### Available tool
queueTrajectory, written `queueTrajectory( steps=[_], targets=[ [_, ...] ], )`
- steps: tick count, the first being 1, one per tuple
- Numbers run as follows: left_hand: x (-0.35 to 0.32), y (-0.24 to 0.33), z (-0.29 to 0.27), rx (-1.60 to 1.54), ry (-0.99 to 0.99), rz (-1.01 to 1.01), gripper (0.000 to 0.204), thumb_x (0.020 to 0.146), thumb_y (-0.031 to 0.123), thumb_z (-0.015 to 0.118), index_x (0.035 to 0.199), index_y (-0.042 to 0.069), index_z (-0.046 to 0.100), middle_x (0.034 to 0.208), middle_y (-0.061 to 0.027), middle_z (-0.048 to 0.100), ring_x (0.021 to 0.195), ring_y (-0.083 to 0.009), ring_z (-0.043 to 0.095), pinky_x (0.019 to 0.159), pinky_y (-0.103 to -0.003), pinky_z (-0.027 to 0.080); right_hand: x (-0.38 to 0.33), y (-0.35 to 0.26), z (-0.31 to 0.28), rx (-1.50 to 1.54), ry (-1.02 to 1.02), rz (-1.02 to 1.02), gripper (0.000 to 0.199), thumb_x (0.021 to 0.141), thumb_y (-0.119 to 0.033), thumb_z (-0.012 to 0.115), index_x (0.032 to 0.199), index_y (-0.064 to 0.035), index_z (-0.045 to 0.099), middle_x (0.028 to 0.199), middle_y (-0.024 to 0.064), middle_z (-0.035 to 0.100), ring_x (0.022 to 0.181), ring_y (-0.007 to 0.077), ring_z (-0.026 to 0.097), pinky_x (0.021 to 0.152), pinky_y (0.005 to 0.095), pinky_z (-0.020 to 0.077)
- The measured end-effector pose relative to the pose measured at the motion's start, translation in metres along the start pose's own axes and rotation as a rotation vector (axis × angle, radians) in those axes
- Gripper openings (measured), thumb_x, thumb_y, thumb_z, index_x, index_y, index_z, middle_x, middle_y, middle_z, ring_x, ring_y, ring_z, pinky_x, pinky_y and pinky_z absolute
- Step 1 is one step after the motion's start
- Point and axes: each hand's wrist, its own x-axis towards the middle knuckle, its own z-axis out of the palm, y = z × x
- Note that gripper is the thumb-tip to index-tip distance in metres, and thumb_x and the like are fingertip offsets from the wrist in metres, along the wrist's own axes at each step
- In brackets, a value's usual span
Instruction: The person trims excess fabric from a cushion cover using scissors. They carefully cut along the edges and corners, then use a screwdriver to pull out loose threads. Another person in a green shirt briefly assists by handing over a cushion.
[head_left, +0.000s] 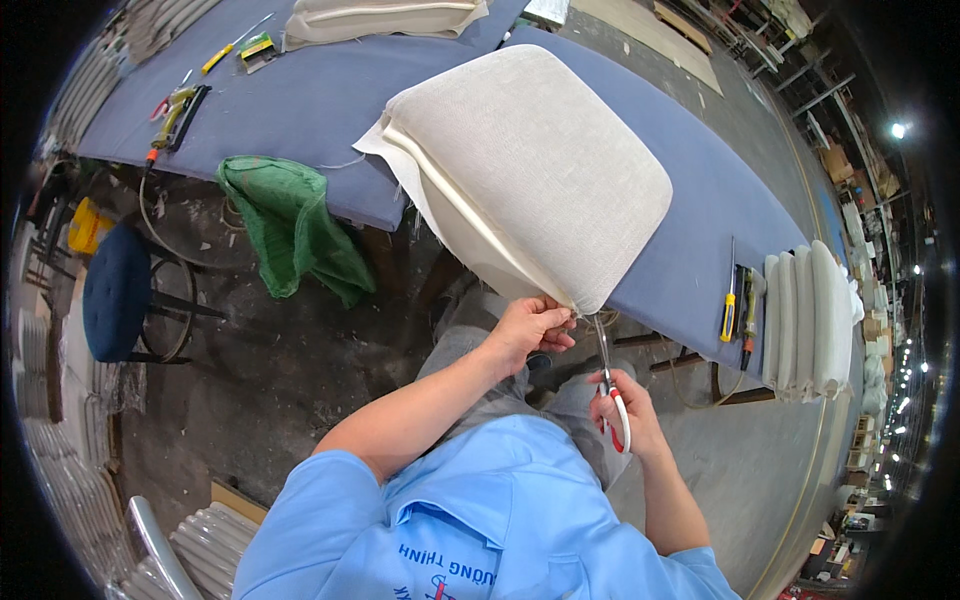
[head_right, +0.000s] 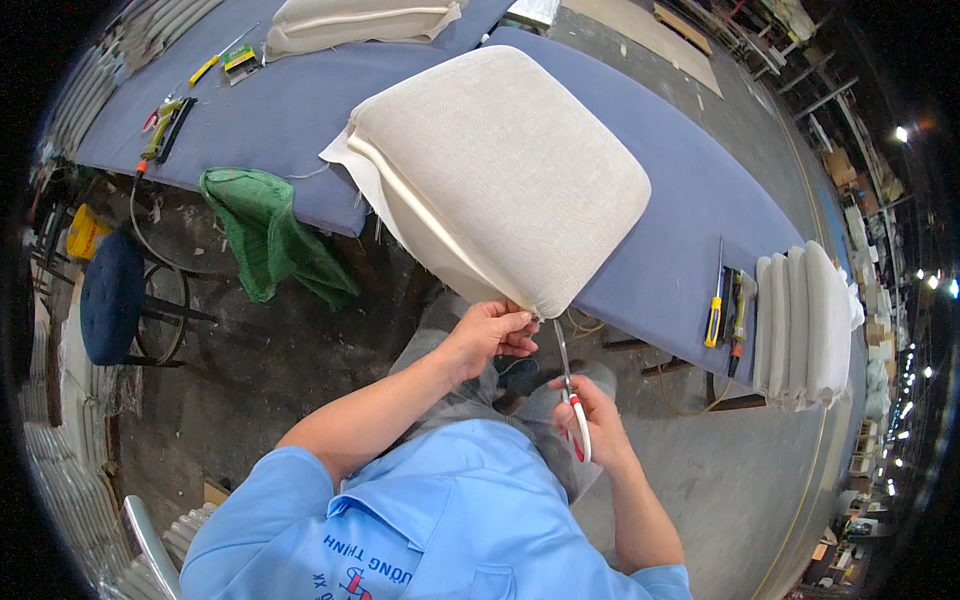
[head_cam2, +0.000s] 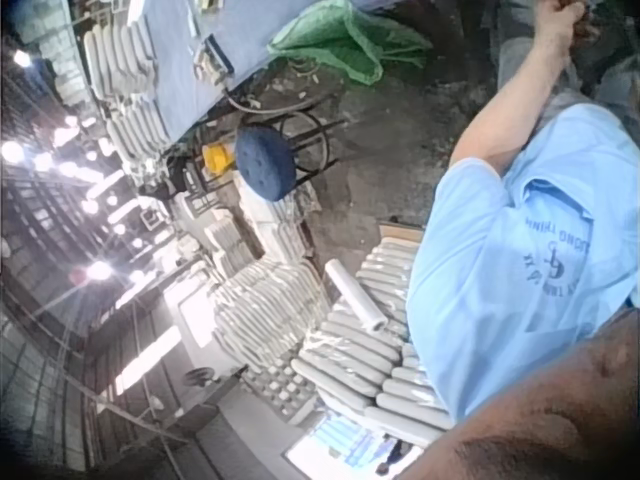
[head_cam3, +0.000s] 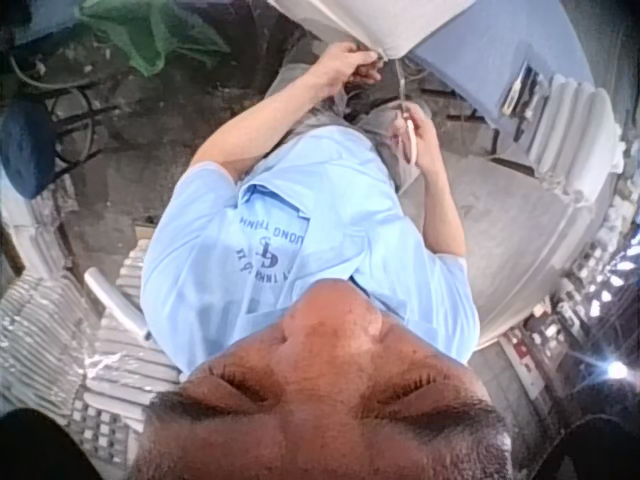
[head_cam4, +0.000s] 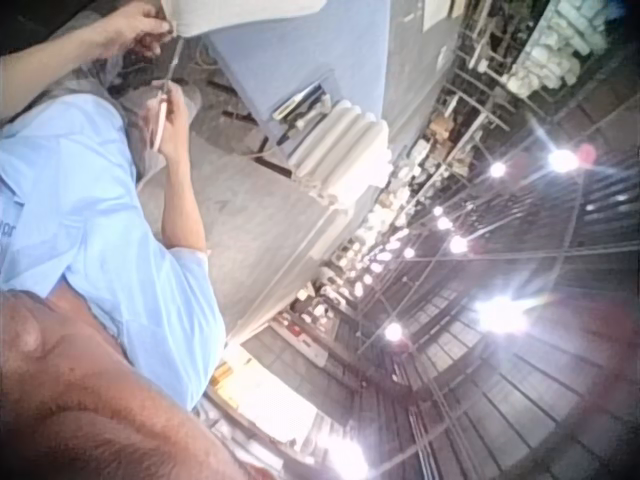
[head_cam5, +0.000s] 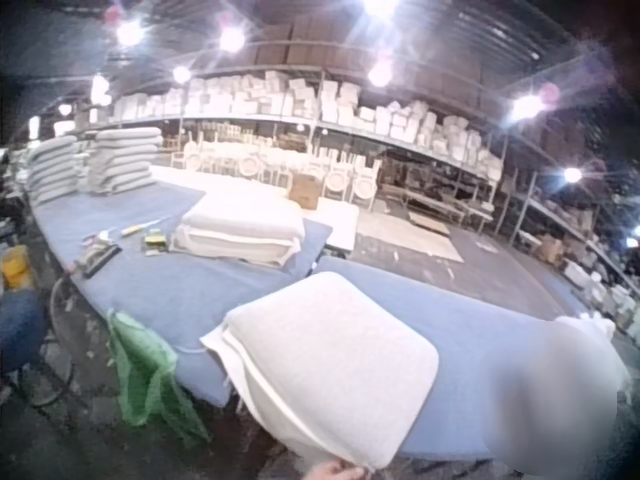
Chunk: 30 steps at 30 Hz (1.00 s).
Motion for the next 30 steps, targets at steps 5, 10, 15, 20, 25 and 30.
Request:
queueTrajectory(
  steps=[5,10,15,20,25,30],
  targets=[
    [-0.006,0.000,0.010,-0.152,0.030,-0.033,0.021,0.104,0.026,0.069,0.112,0.007,0.068,0.101,-0.0066,0.073,0.084,-0.0205,0.076,0.079,-0.036,0.062,0.035,-0.027,-0.011,-0.212,0.241,-0.197,0.048,0.096,-0.031,0.080,0.130,-0.0029,0.062,0.082,-0.0056,0.057,0.075,0.0047,0.051,0.067,0.0226,0.0430],
    [0.005,-0.010,0.013,-0.234,0.055,0.052,0.019,0.104,0.027,0.069,0.104,0.008,0.065,0.094,-0.0038,0.070,0.075,-0.0179,0.072,0.072,-0.035,0.061,0.090,-0.073,-0.002,-0.621,0.434,-0.391,0.038,0.094,-0.022,0.079,0.122,-0.0028,0.063,0.077,0.0005,0.059,0.068,0.0103,0.050,0.063,0.0270,0.0444],
    [0.007,-0.008,0.015,-0.249,0.064,0.000,0.011,0.102,0.018,0.066,0.106,0.007,0.064,0.087,-0.0027,0.065,0.070,-0.0213,0.070,0.076,-0.040,0.062,0.127,-0.075,0.011,-0.705,0.517,-0.440,0.040,0.091,-0.026,0.084,0.115,-0.0030,0.062,0.069,0.0082,0.055,0.061,0.0173,0.049,0.060,0.0332,0.0453],
    [0.000,0.004,0.021,-0.215,0.101,-0.070,0.007,0.097,0.015,0.063,0.096,0.007,0.063,0.080,-0.0034,0.063,0.064,-0.0209,0.069,0.072,-0.039,0.063,0.130,-0.073,0.013,-0.650,0.512,-0.422,0.044,0.089,-0.030,0.086,0.113,-0.0036,0.060,0.068,0.0091,0.056,0.060,0.0201,0.050,0.060,0.0353,0.0463],
    [-0.058,-0.020,0.072,0.176,-0.326,-0.295,0.011,0.092,0.013,0.063,0.084,0.006,0.064,0.072,-0.0042,0.062,0.056,-0.0206,0.066,0.063,-0.038,0.061,0.130,-0.058,0.004,-0.730,0.512,-0.364,0.047,0.091,-0.037,0.081,0.118,-0.0058,0.059,0.077,0.0181,0.067,0.073,0.0413,0.067,0.066,0.0483,0.0499],
    [-0.047,0.004,0.031,0.257,-0.118,-0.291,0.013,0.094,0.016,0.063,0.093,0.004,0.067,0.080,-0.0075,0.067,0.068,-0.0232,0.073,0.070,-0.037,0.064,0.129,-0.066,0.003,-0.758,0.514,-0.366,0.046,0.092,-0.036,0.080,0.117,-0.0044,0.058,0.077,0.0200,0.067,0.075,0.0425,0.068,0.066,0.0492,0.0499]
  ],
)
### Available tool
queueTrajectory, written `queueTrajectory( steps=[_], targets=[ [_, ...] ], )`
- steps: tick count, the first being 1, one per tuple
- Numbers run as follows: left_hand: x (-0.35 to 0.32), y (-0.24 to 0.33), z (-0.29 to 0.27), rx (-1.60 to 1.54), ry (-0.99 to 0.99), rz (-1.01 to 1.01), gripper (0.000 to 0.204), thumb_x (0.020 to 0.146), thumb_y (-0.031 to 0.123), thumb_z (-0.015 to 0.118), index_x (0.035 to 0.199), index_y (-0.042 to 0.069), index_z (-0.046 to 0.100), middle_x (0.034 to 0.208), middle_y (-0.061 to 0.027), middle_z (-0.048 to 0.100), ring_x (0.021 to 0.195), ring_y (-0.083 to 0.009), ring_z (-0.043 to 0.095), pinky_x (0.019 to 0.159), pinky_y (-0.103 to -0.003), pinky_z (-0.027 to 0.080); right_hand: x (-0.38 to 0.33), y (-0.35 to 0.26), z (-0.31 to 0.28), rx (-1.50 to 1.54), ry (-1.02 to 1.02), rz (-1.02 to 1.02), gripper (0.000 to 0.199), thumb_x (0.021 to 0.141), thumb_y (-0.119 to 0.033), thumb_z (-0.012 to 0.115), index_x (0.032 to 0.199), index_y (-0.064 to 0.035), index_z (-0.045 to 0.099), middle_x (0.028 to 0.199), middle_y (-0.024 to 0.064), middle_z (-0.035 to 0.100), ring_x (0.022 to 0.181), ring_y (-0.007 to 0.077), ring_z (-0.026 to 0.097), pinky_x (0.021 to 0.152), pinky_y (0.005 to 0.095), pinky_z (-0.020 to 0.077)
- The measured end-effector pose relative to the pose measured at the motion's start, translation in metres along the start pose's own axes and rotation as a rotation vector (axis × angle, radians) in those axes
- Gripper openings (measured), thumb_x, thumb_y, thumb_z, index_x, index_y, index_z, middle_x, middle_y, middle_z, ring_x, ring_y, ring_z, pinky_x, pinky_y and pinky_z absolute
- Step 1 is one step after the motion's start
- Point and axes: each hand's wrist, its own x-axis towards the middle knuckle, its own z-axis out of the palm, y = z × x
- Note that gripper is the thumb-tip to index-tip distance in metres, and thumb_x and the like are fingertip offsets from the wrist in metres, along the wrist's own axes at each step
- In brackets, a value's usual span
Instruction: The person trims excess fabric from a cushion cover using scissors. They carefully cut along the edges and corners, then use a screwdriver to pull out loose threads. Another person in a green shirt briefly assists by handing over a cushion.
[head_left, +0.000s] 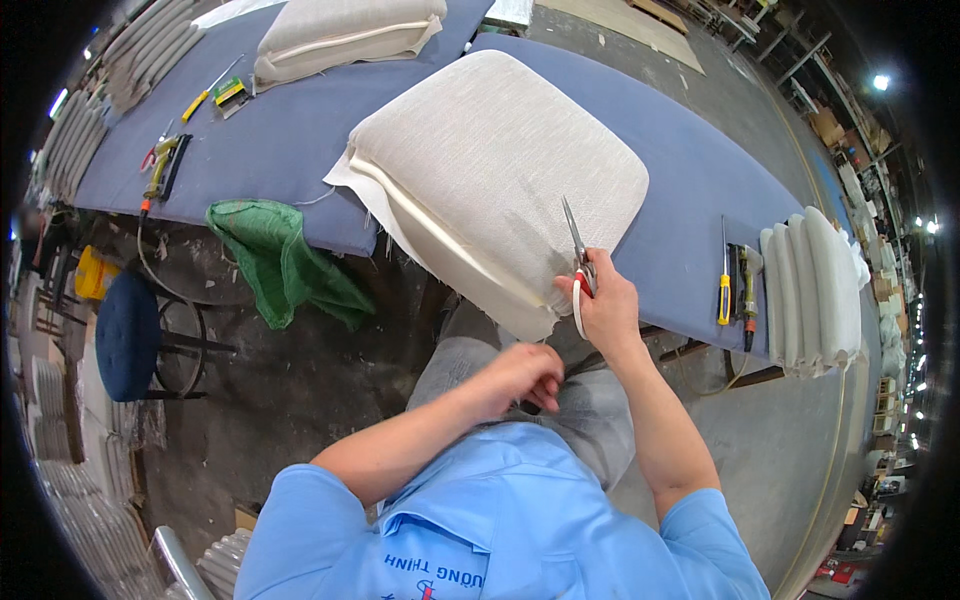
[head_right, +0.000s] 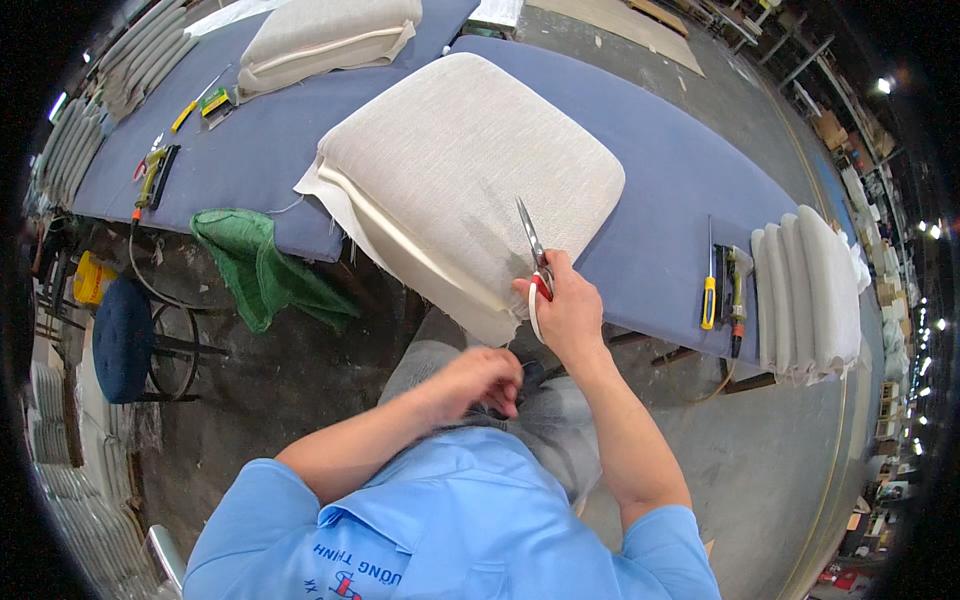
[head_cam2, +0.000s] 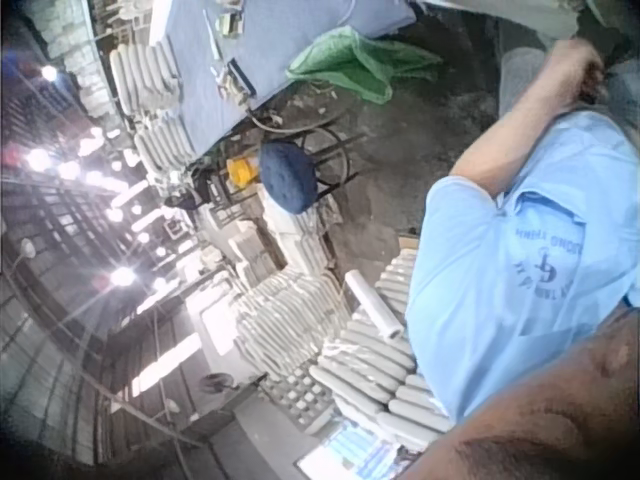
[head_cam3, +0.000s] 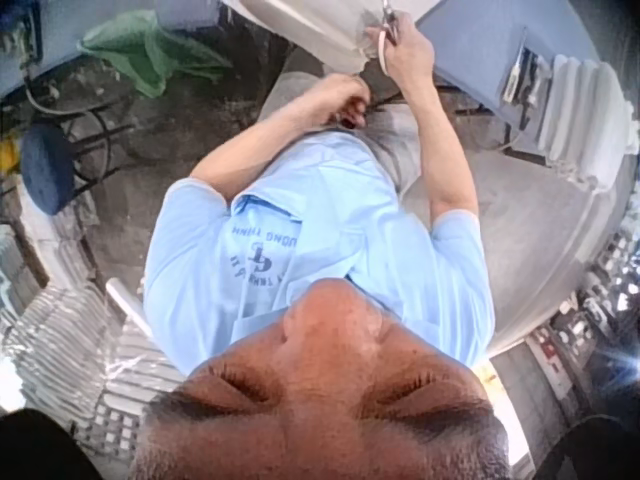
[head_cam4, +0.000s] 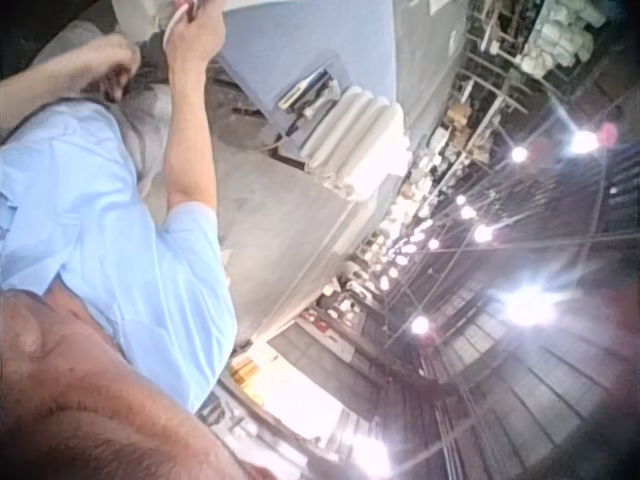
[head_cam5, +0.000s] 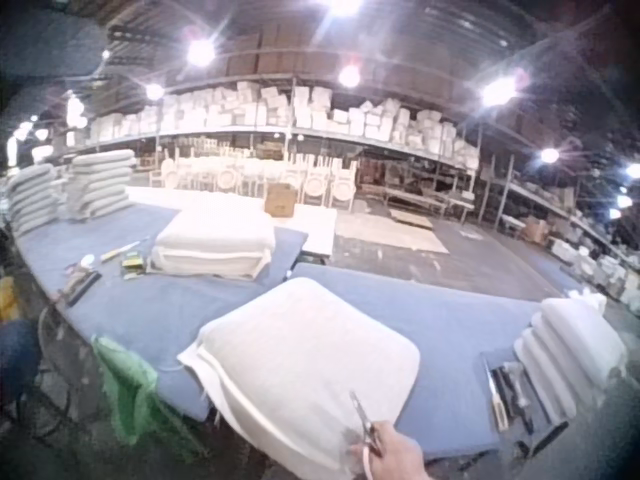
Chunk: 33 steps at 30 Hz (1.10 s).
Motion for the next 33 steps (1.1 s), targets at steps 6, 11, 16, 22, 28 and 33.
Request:
queueTrajectory(
  steps=[6,11,16,22,28,33],
  targets=[
    [0.019,0.014,-0.033,-0.111,0.284,0.169,0.013,0.101,0.013,0.064,0.110,0.004,0.068,0.102,-0.0094,0.073,0.082,-0.0232,0.075,0.080,-0.037,0.063,0.003,0.001,-0.001,0.032,-0.009,-0.033,0.047,0.093,-0.035,0.079,0.118,-0.0031,0.057,0.078,0.0204,0.067,0.076,0.0432,0.069,0.066,0.0490,0.0502],
    [0.034,0.014,-0.028,-0.284,0.268,0.205,0.012,0.101,0.009,0.064,0.112,0.003,0.067,0.104,-0.0098,0.073,0.086,-0.0215,0.075,0.081,-0.036,0.062,0.003,-0.002,-0.002,0.051,-0.009,-0.036,0.047,0.092,-0.035,0.080,0.118,-0.0038,0.057,0.078,0.0192,0.067,0.075,0.0425,0.069,0.066,0.0487,0.0501],
    [0.037,0.012,-0.019,-0.423,0.188,0.185,0.014,0.102,0.011,0.065,0.111,0.001,0.066,0.099,-0.0085,0.072,0.084,-0.0205,0.074,0.081,-0.037,0.063,0.002,-0.006,-0.004,0.101,-0.032,0.039,0.044,0.090,-0.032,0.083,0.115,-0.0050,0.059,0.075,0.0155,0.066,0.069,0.0369,0.067,0.064,0.0451,0.0502],
    [0.049,0.006,-0.018,-0.534,0.194,0.212,0.016,0.102,0.015,0.066,0.108,0.000,0.065,0.094,-0.0071,0.070,0.078,-0.0196,0.071,0.083,-0.041,0.063,0.000,-0.006,0.000,0.144,0.015,0.033,0.044,0.088,-0.028,0.087,0.113,-0.0041,0.059,0.068,0.0076,0.054,0.061,0.0186,0.049,0.060,0.0339,0.0453],
    [0.046,0.001,-0.019,-0.343,0.164,0.244,0.008,0.100,0.011,0.065,0.102,0.003,0.066,0.091,-0.0054,0.068,0.075,-0.0181,0.071,0.081,-0.039,0.063,0.004,-0.012,-0.002,0.118,-0.015,0.035,0.042,0.090,-0.029,0.084,0.115,-0.0053,0.060,0.072,0.0125,0.065,0.064,0.0324,0.065,0.062,0.0412,0.0507],
    [0.027,-0.018,0.007,-0.254,0.034,0.194,0.008,0.100,0.011,0.066,0.104,0.004,0.067,0.090,-0.0044,0.069,0.077,-0.0178,0.072,0.079,-0.036,0.063,0.002,-0.005,-0.004,0.118,-0.012,0.029,0.042,0.091,-0.030,0.083,0.116,-0.0058,0.060,0.072,0.0129,0.065,0.064,0.0341,0.064,0.062,0.0421,0.0503]
  ],
)
